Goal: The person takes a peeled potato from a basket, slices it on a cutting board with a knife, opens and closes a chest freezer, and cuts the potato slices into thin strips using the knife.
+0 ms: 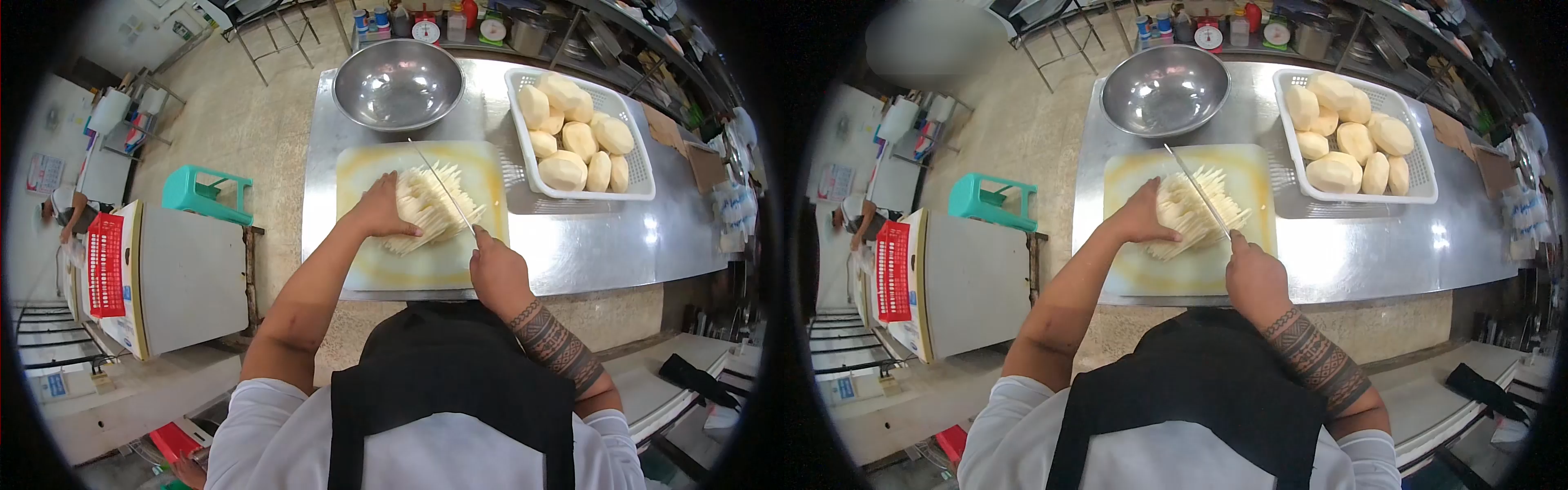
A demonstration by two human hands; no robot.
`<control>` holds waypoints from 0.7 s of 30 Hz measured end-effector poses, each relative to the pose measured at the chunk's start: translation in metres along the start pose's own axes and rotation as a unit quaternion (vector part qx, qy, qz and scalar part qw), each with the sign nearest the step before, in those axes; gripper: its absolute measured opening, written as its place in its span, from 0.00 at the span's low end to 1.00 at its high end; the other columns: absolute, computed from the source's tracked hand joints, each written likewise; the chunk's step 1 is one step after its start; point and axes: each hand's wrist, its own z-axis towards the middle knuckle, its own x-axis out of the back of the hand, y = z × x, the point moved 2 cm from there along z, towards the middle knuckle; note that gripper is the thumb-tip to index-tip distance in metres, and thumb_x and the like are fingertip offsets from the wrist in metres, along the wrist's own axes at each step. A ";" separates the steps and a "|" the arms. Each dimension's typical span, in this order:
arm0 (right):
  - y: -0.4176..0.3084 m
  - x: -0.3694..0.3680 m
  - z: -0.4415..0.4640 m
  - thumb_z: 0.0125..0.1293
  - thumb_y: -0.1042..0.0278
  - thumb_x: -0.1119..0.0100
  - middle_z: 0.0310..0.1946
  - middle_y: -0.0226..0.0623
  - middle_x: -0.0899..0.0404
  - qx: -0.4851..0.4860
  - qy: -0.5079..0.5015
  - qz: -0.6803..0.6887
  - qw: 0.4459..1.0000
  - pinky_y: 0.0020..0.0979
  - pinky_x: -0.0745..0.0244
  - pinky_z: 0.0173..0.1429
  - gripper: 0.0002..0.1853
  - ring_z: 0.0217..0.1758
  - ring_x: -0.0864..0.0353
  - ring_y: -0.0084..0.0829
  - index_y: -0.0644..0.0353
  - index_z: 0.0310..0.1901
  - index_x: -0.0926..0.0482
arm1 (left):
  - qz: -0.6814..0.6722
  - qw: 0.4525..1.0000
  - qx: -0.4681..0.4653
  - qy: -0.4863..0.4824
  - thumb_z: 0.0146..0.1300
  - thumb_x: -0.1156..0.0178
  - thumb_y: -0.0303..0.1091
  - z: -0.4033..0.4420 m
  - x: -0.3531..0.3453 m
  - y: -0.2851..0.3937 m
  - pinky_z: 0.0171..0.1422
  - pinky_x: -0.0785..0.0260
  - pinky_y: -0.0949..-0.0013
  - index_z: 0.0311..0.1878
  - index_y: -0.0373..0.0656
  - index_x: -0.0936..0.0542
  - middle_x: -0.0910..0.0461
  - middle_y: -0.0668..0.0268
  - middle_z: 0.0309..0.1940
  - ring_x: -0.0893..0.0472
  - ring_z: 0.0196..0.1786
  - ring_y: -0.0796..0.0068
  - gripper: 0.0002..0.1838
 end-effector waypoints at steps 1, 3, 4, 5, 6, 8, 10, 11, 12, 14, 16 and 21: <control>0.001 -0.004 0.000 0.72 0.70 0.41 0.40 0.52 0.13 0.025 0.006 -0.003 1.000 0.50 0.16 0.47 0.25 0.41 0.12 0.53 0.65 0.69 0.24 | 0.000 1.000 0.001 0.007 0.36 0.11 0.62 -0.003 -0.001 0.002 0.89 0.46 0.50 0.83 0.22 0.51 0.47 0.32 0.84 0.43 0.86 0.39 0.82; 0.004 -0.017 -0.003 0.71 0.70 0.42 0.38 0.50 0.15 0.074 0.016 -0.009 0.997 0.49 0.16 0.43 0.26 0.38 0.12 0.51 0.65 0.70 0.25 | 0.051 0.998 0.035 -0.001 0.34 0.14 0.70 -0.007 -0.004 0.007 0.88 0.49 0.39 0.86 0.27 0.54 0.52 0.34 0.86 0.48 0.88 0.36 0.87; 0.003 -0.021 -0.006 0.72 0.70 0.42 0.38 0.50 0.15 0.078 0.006 -0.014 0.997 0.49 0.16 0.44 0.26 0.38 0.12 0.51 0.65 0.70 0.25 | 0.076 0.996 0.052 -0.006 0.33 0.15 0.73 -0.010 -0.006 0.010 0.88 0.50 0.34 0.87 0.30 0.56 0.54 0.36 0.87 0.50 0.88 0.34 0.89; 0.000 -0.026 -0.009 0.72 0.69 0.42 0.38 0.50 0.15 0.080 -0.004 -0.018 0.997 0.48 0.16 0.44 0.26 0.38 0.12 0.50 0.65 0.70 0.25 | 0.076 0.995 0.058 -0.002 0.33 0.14 0.72 -0.014 -0.006 0.012 0.88 0.51 0.32 0.87 0.30 0.56 0.55 0.35 0.87 0.52 0.89 0.33 0.88; -0.002 -0.026 -0.010 0.72 0.69 0.42 0.38 0.50 0.15 0.083 -0.014 -0.021 0.996 0.48 0.16 0.44 0.26 0.38 0.12 0.50 0.65 0.71 0.25 | 0.077 0.995 0.064 0.001 0.33 0.14 0.71 -0.019 -0.005 0.018 0.87 0.52 0.30 0.87 0.30 0.57 0.56 0.35 0.87 0.53 0.89 0.32 0.88; 0.002 -0.012 -0.007 0.72 0.69 0.42 0.39 0.50 0.14 0.074 -0.007 0.001 0.997 0.49 0.16 0.45 0.26 0.40 0.12 0.51 0.64 0.71 0.25 | 0.082 0.994 0.075 0.020 0.34 0.14 0.70 -0.026 -0.011 0.024 0.87 0.54 0.28 0.87 0.31 0.58 0.58 0.34 0.87 0.56 0.89 0.31 0.88; 0.013 -0.003 -0.003 0.72 0.69 0.42 0.40 0.52 0.14 0.057 0.008 0.019 0.998 0.50 0.16 0.47 0.27 0.41 0.12 0.52 0.63 0.71 0.25 | 0.092 0.991 0.084 0.051 0.35 0.14 0.70 -0.029 -0.023 0.031 0.88 0.55 0.28 0.88 0.34 0.59 0.59 0.35 0.88 0.57 0.89 0.32 0.88; 0.023 0.001 -0.001 0.72 0.69 0.42 0.41 0.52 0.13 0.044 0.020 0.025 0.999 0.50 0.16 0.48 0.27 0.42 0.12 0.52 0.63 0.71 0.25 | 0.102 0.989 0.091 0.054 0.35 0.14 0.70 -0.029 -0.028 0.034 0.88 0.56 0.29 0.88 0.34 0.59 0.60 0.35 0.88 0.57 0.89 0.32 0.88; 0.033 0.006 0.001 0.72 0.69 0.42 0.41 0.53 0.13 0.031 0.032 0.031 0.998 0.51 0.16 0.49 0.27 0.43 0.12 0.53 0.62 0.71 0.25 | 0.111 0.987 0.098 0.059 0.35 0.14 0.70 -0.030 -0.033 0.038 0.88 0.57 0.29 0.88 0.35 0.60 0.60 0.36 0.88 0.57 0.89 0.32 0.88; 0.053 0.015 0.009 0.72 0.69 0.42 0.42 0.54 0.13 0.003 0.028 0.027 0.999 0.52 0.17 0.50 0.27 0.44 0.12 0.54 0.62 0.72 0.25 | 0.119 0.985 0.112 0.057 0.36 0.14 0.70 -0.025 -0.036 0.044 0.89 0.59 0.30 0.88 0.35 0.60 0.61 0.36 0.88 0.58 0.90 0.33 0.87; 0.070 0.021 0.019 0.72 0.69 0.42 0.42 0.55 0.12 -0.024 0.008 0.026 0.999 0.52 0.17 0.51 0.27 0.45 0.12 0.55 0.63 0.71 0.25 | 0.115 0.984 0.128 0.044 0.39 0.14 0.68 -0.024 -0.034 0.049 0.89 0.62 0.31 0.88 0.35 0.60 0.61 0.37 0.88 0.60 0.90 0.34 0.86; 0.088 0.005 0.035 0.72 0.67 0.41 0.43 0.56 0.12 -0.015 -0.012 0.016 1.000 0.53 0.17 0.53 0.28 0.47 0.11 0.56 0.66 0.71 0.27 | 0.111 0.986 0.114 0.053 0.39 0.15 0.70 -0.021 -0.035 0.047 0.90 0.62 0.31 0.89 0.37 0.62 0.62 0.38 0.89 0.59 0.90 0.35 0.86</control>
